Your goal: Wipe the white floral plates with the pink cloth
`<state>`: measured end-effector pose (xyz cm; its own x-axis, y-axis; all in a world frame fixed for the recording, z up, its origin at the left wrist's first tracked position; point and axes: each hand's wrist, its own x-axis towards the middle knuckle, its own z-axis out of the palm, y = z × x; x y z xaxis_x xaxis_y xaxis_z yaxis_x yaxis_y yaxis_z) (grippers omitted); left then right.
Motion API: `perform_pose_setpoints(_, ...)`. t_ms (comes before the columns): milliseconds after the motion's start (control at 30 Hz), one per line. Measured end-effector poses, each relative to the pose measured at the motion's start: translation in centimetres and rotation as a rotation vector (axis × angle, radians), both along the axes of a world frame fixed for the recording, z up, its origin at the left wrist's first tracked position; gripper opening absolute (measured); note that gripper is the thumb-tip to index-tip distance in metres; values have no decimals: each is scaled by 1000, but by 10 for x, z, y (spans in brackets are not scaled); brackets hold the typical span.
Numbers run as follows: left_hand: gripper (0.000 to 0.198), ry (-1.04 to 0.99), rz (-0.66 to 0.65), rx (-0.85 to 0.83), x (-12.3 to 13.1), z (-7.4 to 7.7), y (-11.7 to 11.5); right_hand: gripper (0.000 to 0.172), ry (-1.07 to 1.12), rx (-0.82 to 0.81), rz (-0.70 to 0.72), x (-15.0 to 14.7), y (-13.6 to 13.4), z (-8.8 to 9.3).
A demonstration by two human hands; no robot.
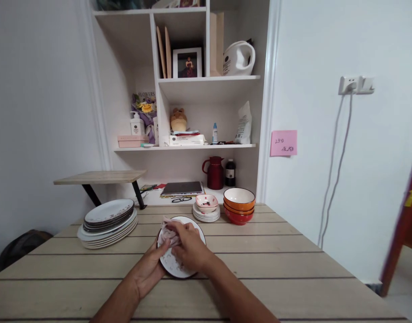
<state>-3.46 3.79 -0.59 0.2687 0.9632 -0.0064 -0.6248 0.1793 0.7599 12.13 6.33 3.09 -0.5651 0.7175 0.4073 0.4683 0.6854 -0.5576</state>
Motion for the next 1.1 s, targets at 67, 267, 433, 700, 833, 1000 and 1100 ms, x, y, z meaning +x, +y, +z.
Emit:
perform_pose_setpoints(67, 58, -13, -54, -6, 1, -3, 0, 72, 97, -18, 88, -1, -4, 4)
perform_pose_setpoints(267, 74, -36, -62, -35, 2, -3, -3, 50, -46, -263, 195, 11, -5, 8)
perform_pose_setpoints(433, 72, -73, -18, -85, 0, 0, -2, 41, -401, -271, 118, 30, 0, 14)
perform_pose_setpoints(700, 69, -14, 75, -61, 2, 3, -3, 43, -278, 85, -464, 27, 16, 5)
perform_pose_setpoints(833, 66, 1, 67, -20, 4, -5, 2, 41, -44, 122, -438, 13, 20, -2)
perform_pose_setpoints(1000, 64, -19, 25, -21, 5, -6, 5, 65, 33, 133, -156, -3, 12, -5)
perform_pose_setpoints(1100, 66, -62, -25, -21, 5, -1, 2, 76, -21, 74, -59, -10, 0, -2)
